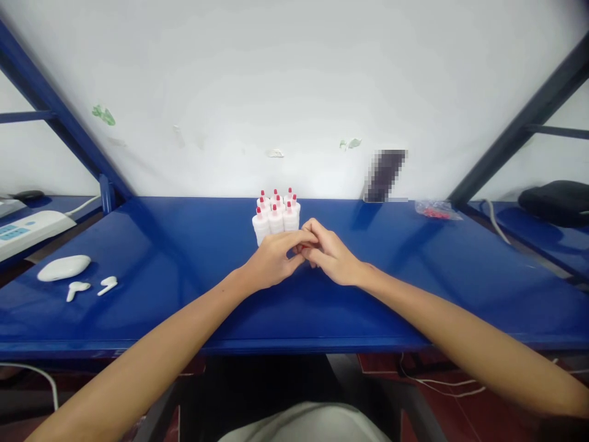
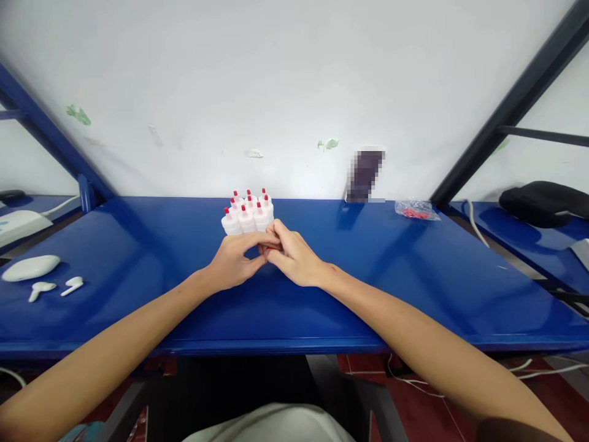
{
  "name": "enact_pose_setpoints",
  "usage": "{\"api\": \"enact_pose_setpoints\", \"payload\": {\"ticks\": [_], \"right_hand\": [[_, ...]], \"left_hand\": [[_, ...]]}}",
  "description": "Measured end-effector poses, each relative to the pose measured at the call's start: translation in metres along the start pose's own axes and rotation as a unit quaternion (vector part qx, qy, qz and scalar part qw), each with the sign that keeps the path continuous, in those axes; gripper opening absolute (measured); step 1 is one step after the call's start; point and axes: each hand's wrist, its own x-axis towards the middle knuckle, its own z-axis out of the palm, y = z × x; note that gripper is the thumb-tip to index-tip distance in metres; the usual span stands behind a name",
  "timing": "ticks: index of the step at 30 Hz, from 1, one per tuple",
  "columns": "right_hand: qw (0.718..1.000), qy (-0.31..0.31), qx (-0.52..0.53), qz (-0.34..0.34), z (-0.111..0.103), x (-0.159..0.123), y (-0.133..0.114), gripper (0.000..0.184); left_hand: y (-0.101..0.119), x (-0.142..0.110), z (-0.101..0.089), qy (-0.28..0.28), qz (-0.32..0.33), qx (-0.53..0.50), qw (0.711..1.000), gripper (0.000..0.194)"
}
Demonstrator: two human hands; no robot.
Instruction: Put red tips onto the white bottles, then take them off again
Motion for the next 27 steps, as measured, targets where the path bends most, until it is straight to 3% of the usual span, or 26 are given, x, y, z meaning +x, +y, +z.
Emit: {"api": "enact_pose_setpoints", "payload": {"ticks": [4, 9, 16, 22, 27], "right_hand": [[0.999, 0.000, 0.033, 0.020, 0.001, -0.003, 0.004, 0.016], [1.000, 0.009, 0.008, -0.008, 0.000, -0.003, 0.005, 0.021], [0.998, 0.046, -0.052, -0.009, -0.006, 0.001, 0.003, 0.026], [0.991, 0.134, -0.023, 0.008, -0.014, 0.004, 0.012, 0.021], [0.976, 0.212, 0.054, 0.014, -0.021, 0.008, 0.019, 0.017]], "left_hand": [[-0.001, 0.001, 0.003, -0.012, 0.008, -0.018, 1.000, 0.020], [-0.001, 0.002, 0.003, -0.027, 0.010, -0.016, 0.999, 0.019], [-0.010, 0.000, -0.005, 0.035, 0.008, 0.028, 0.999, 0.013], [-0.014, -0.002, -0.012, -0.004, -0.026, 0.075, 0.997, 0.019], [-0.011, -0.001, -0.016, -0.029, -0.018, 0.091, 0.995, 0.023]]}}
